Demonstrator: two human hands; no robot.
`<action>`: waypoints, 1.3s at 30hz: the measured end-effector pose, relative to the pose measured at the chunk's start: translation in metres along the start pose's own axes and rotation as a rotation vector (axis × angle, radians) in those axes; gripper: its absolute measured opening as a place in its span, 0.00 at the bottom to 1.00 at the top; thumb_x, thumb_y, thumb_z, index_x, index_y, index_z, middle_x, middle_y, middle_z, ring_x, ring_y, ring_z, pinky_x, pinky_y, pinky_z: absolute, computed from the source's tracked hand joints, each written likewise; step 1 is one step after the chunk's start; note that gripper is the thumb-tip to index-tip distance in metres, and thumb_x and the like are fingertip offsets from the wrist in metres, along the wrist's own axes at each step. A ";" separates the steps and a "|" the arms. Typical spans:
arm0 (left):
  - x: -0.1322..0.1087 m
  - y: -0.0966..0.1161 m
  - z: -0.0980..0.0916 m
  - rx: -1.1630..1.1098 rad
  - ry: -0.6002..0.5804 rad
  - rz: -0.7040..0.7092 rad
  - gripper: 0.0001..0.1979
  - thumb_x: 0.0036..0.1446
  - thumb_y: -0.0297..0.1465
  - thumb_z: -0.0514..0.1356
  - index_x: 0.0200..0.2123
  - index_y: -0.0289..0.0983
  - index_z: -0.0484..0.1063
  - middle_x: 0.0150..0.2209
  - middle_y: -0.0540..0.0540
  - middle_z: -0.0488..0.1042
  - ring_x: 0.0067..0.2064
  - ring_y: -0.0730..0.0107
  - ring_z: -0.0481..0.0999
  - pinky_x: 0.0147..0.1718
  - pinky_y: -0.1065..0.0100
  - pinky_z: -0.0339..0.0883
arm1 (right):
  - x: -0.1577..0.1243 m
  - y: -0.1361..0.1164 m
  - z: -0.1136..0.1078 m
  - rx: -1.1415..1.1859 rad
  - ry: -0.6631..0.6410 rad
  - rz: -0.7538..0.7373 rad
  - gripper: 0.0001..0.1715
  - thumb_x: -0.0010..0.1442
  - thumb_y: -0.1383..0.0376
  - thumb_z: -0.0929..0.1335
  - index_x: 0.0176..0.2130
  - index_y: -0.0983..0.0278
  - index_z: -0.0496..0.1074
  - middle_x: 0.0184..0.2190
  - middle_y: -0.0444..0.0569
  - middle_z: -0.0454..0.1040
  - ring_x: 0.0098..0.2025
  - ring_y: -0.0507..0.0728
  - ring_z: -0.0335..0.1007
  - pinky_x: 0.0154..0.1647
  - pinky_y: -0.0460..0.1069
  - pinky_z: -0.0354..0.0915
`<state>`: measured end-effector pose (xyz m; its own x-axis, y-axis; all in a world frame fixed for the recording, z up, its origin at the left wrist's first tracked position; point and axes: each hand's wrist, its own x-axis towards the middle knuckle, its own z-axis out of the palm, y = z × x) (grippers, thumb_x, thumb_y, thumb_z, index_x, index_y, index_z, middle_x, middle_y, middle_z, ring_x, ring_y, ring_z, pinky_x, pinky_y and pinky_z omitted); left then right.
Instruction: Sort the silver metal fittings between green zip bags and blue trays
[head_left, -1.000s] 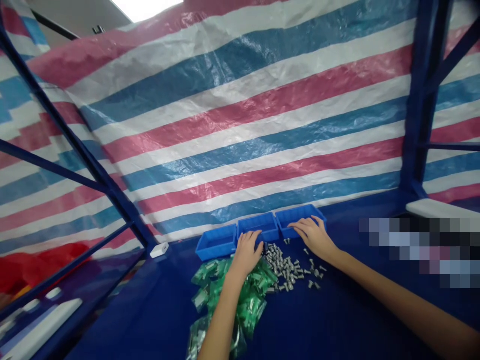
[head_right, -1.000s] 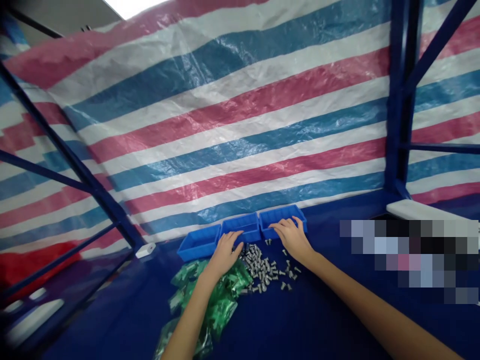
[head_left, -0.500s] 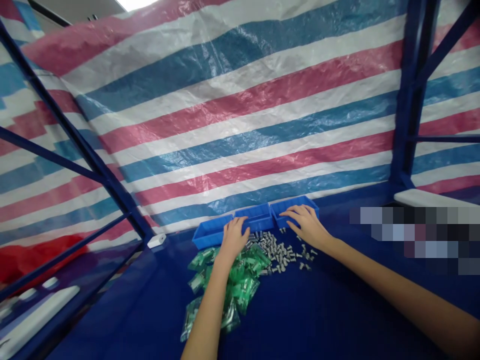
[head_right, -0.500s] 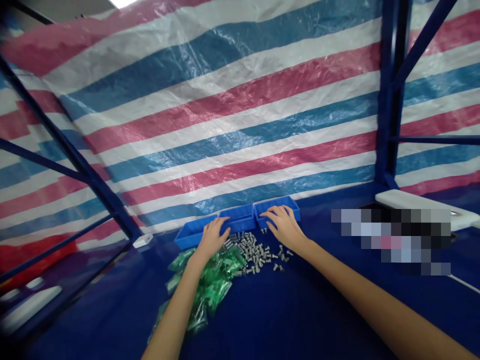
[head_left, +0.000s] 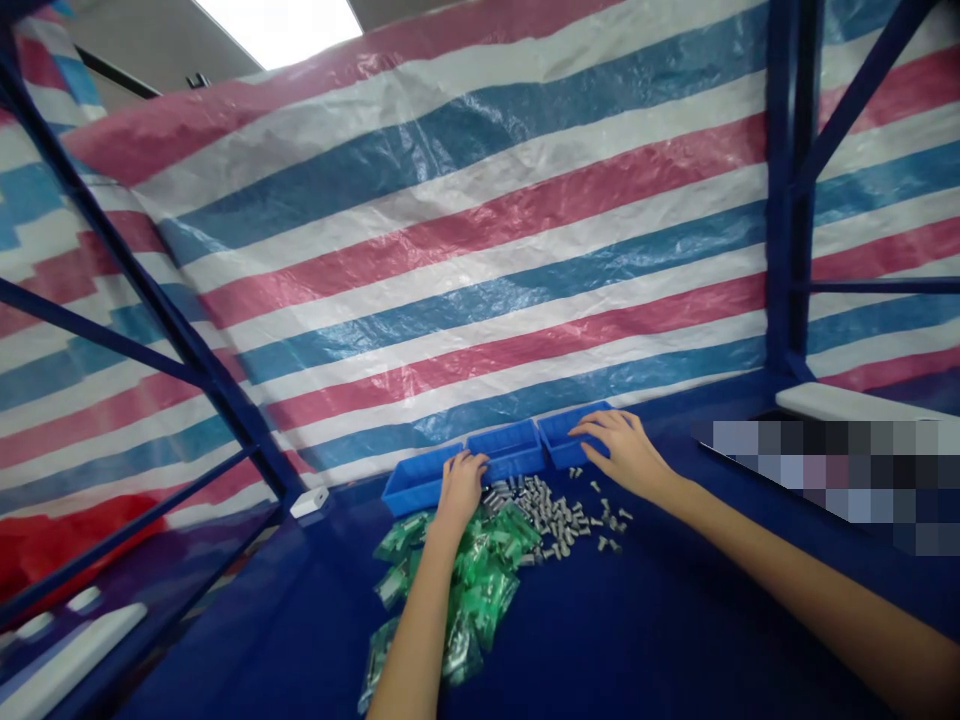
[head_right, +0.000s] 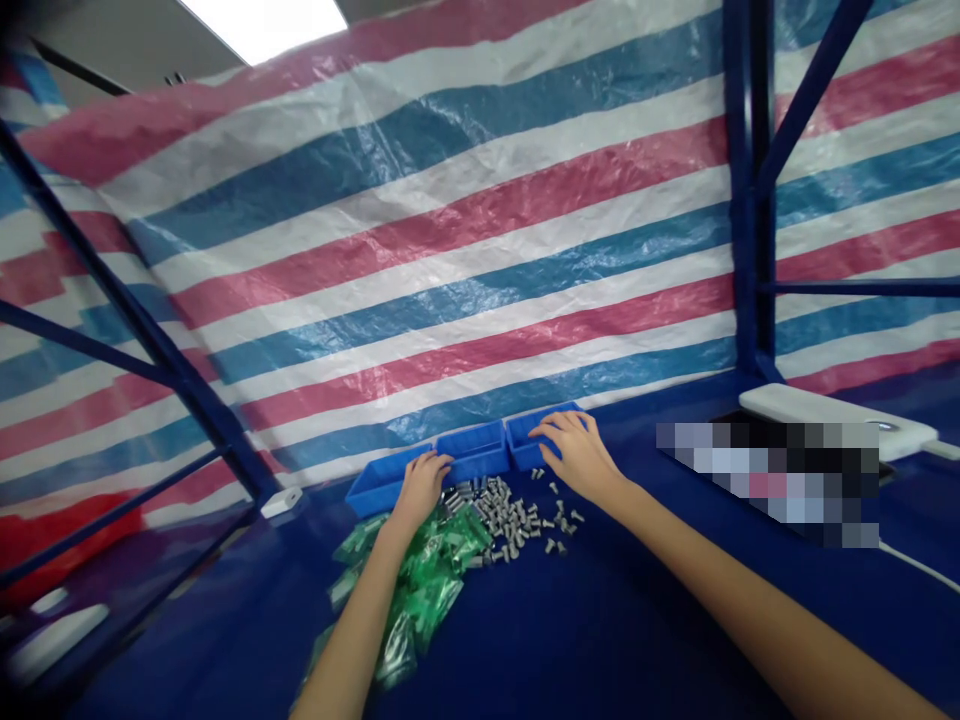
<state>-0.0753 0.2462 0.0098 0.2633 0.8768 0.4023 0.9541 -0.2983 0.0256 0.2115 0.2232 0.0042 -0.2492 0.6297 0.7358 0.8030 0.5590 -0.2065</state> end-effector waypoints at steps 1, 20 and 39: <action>0.000 0.000 0.000 0.009 -0.001 0.005 0.12 0.61 0.26 0.50 0.43 0.40 0.70 0.45 0.47 0.73 0.56 0.63 0.62 0.54 0.60 0.51 | -0.001 0.003 0.001 -0.019 -0.002 0.018 0.15 0.58 0.67 0.61 0.43 0.58 0.70 0.44 0.48 0.71 0.49 0.58 0.63 0.53 0.59 0.51; -0.006 0.013 -0.010 0.094 -0.030 0.000 0.13 0.60 0.25 0.48 0.42 0.40 0.70 0.43 0.45 0.71 0.48 0.62 0.66 0.50 0.57 0.54 | -0.013 0.019 0.017 -0.048 -0.185 0.095 0.19 0.58 0.65 0.60 0.49 0.58 0.68 0.46 0.52 0.70 0.50 0.64 0.62 0.50 0.66 0.57; -0.014 0.011 -0.033 -0.053 0.081 -0.322 0.18 0.61 0.39 0.48 0.51 0.38 0.63 0.51 0.40 0.65 0.53 0.56 0.62 0.52 0.52 0.53 | -0.006 0.006 -0.002 -0.192 -0.119 0.113 0.18 0.52 0.66 0.64 0.45 0.60 0.71 0.44 0.53 0.69 0.46 0.64 0.64 0.39 0.57 0.65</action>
<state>-0.0736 0.2181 0.0342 -0.0645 0.8971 0.4370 0.9773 -0.0319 0.2096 0.2188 0.2218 0.0002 -0.2046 0.7482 0.6312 0.9147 0.3756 -0.1488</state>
